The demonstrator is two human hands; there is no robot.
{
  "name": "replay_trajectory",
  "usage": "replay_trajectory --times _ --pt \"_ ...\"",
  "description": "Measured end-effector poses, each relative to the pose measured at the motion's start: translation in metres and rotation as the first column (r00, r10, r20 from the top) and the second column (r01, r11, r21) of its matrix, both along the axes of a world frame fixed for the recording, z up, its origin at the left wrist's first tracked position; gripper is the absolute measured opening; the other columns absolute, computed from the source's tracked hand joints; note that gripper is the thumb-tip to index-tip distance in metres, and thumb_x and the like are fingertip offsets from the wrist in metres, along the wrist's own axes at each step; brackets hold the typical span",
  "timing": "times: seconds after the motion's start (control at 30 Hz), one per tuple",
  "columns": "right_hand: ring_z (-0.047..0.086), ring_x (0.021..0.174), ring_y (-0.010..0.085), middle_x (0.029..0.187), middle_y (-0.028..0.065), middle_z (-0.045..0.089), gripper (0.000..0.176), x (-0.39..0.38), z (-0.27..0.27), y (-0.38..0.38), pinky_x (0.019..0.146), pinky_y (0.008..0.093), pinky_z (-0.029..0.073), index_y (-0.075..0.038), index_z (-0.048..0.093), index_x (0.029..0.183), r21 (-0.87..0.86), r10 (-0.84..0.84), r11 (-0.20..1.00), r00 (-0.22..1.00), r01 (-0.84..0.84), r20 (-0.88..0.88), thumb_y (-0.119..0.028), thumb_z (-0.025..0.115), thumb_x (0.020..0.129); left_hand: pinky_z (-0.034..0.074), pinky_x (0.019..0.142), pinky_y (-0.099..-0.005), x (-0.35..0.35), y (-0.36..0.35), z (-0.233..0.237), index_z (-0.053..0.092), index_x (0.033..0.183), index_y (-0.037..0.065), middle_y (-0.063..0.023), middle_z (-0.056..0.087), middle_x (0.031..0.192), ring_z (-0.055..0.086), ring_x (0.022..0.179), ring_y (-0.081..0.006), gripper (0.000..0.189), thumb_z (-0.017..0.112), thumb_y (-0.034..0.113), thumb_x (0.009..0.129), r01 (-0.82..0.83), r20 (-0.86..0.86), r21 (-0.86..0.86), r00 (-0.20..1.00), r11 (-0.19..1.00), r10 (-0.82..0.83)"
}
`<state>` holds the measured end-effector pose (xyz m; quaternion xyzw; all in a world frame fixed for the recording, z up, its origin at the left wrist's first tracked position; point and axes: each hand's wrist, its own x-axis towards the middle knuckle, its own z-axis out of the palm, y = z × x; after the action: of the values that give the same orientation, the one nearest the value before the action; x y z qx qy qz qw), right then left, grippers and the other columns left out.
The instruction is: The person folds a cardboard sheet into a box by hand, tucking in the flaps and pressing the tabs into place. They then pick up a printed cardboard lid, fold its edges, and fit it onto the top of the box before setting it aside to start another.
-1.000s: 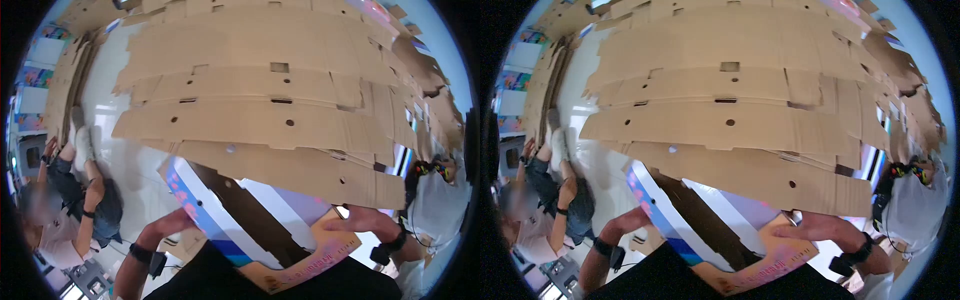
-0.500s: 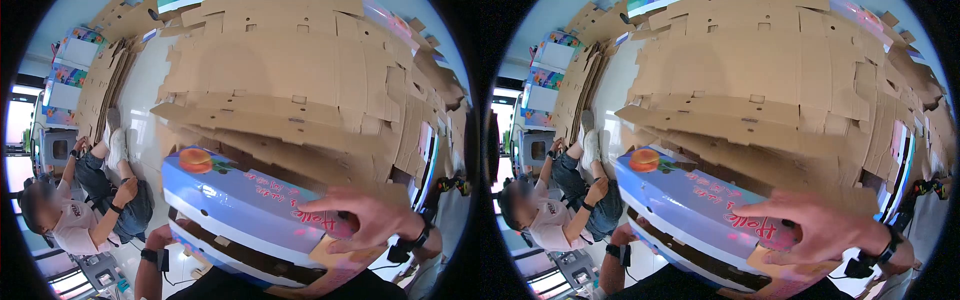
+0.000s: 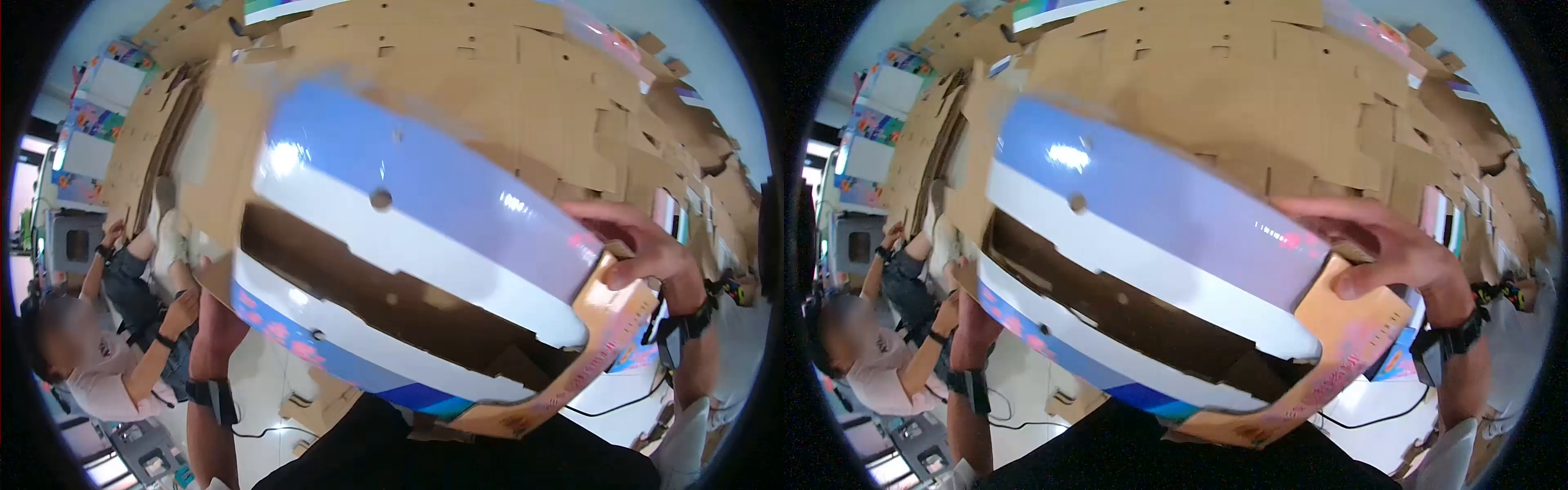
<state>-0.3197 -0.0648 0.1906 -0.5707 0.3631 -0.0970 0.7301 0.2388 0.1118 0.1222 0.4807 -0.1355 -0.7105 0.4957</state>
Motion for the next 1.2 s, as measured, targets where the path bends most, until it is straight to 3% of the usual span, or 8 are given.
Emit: replay_trajectory --times 0.17,0.33,0.5,0.63,0.87,0.93,1.0,1.2 --pt "0.057 0.138 0.0234 0.151 0.0109 0.063 0.078 -0.051 -0.029 0.001 0.121 0.0384 0.042 -0.008 0.052 0.164 -0.034 -0.041 0.999 0.988 0.036 -0.152 -0.018 0.083 0.093 0.047 0.114 -0.0477 -0.071 0.008 -0.047 0.046 0.163 0.015 -0.0041 0.059 0.157 0.057 0.140 -0.0251 0.080 0.032 0.074 0.111 -0.044 -0.083 0.198 0.995 0.979 0.061" --pt "0.058 0.137 0.0232 0.149 0.0142 0.063 0.082 -0.091 -0.072 0.035 0.116 0.0393 0.047 -0.007 0.041 0.167 0.033 0.076 0.997 0.882 -0.068 -0.464 -0.042 0.076 0.102 0.042 0.120 -0.0452 -0.115 0.008 -0.040 0.044 0.165 0.010 -0.0042 0.058 0.159 0.051 0.148 -0.0242 0.077 0.035 0.067 0.114 0.118 -0.274 -0.061 0.953 0.991 -0.131" --pt "0.064 0.127 0.0237 0.144 0.0226 0.064 0.098 -0.065 -0.094 0.110 0.097 0.0402 0.058 -0.002 0.022 0.172 0.293 0.179 0.955 0.877 -0.046 -0.447 -0.050 0.074 0.103 0.033 0.127 -0.0410 -0.099 -0.024 -0.064 0.038 0.168 0.013 -0.0016 0.049 0.167 0.049 0.149 -0.0208 0.068 0.035 0.058 0.118 0.042 -0.112 -0.186 0.992 0.982 -0.064" --pt "0.064 0.132 0.0275 0.147 0.0271 0.060 0.101 -0.056 -0.130 0.171 0.104 0.0363 0.056 0.000 0.016 0.172 0.512 0.078 0.859 0.992 -0.018 -0.097 -0.046 0.074 0.104 0.036 0.128 -0.0430 -0.106 -0.066 -0.062 0.034 0.170 0.013 -0.0037 0.047 0.167 0.049 0.150 -0.0212 0.065 0.037 0.053 0.119 0.186 0.013 -0.247 0.982 0.951 -0.188" --pt "0.059 0.143 0.0273 0.145 0.0226 0.064 0.073 -0.092 -0.129 0.128 0.117 0.0378 0.050 0.005 0.033 0.165 0.360 0.329 0.900 0.925 -0.247 -0.190 -0.035 0.062 0.112 0.046 0.121 -0.0416 -0.175 -0.108 -0.052 0.031 0.171 0.012 -0.0064 0.054 0.161 0.058 0.142 -0.0236 0.069 0.040 0.055 0.118 0.263 0.159 -0.155 0.958 0.952 -0.239" --pt "0.061 0.141 0.0247 0.145 0.0193 0.065 0.056 -0.115 -0.124 0.081 0.117 0.0386 0.050 0.003 0.043 0.161 0.193 -0.011 0.980 0.978 0.053 -0.210 -0.028 0.054 0.116 0.046 0.121 -0.0419 -0.171 -0.118 -0.065 0.030 0.172 0.014 -0.0071 0.051 0.164 0.055 0.145 -0.0234 0.073 0.042 0.059 0.116 0.275 0.201 -0.076 0.946 0.959 -0.255" --pt "0.064 0.134 0.0228 0.145 0.0151 0.066 0.043 -0.102 -0.104 0.047 0.117 0.0398 0.051 -0.001 0.056 0.153 0.193 -0.451 0.849 0.865 0.492 -0.221 -0.024 0.050 0.118 0.044 0.120 -0.0427 -0.173 -0.125 -0.067 0.025 0.174 0.018 -0.0084 0.047 0.166 0.054 0.145 -0.0253 0.076 0.045 0.061 0.114 0.304 0.251 -0.056 0.926 0.951 -0.281" --pt "0.072 0.114 0.0222 0.136 0.0110 0.071 0.050 -0.033 -0.123 -0.002 0.101 0.0401 0.059 -0.004 0.066 0.145 0.222 -0.569 0.775 0.806 0.592 -0.163 -0.042 0.059 0.113 0.047 0.114 -0.0417 -0.202 -0.127 -0.028 0.019 0.176 0.024 -0.0115 0.046 0.163 0.059 0.132 -0.0264 0.077 0.050 0.057 0.113 0.411 0.422 -0.124 0.846 0.903 -0.326"
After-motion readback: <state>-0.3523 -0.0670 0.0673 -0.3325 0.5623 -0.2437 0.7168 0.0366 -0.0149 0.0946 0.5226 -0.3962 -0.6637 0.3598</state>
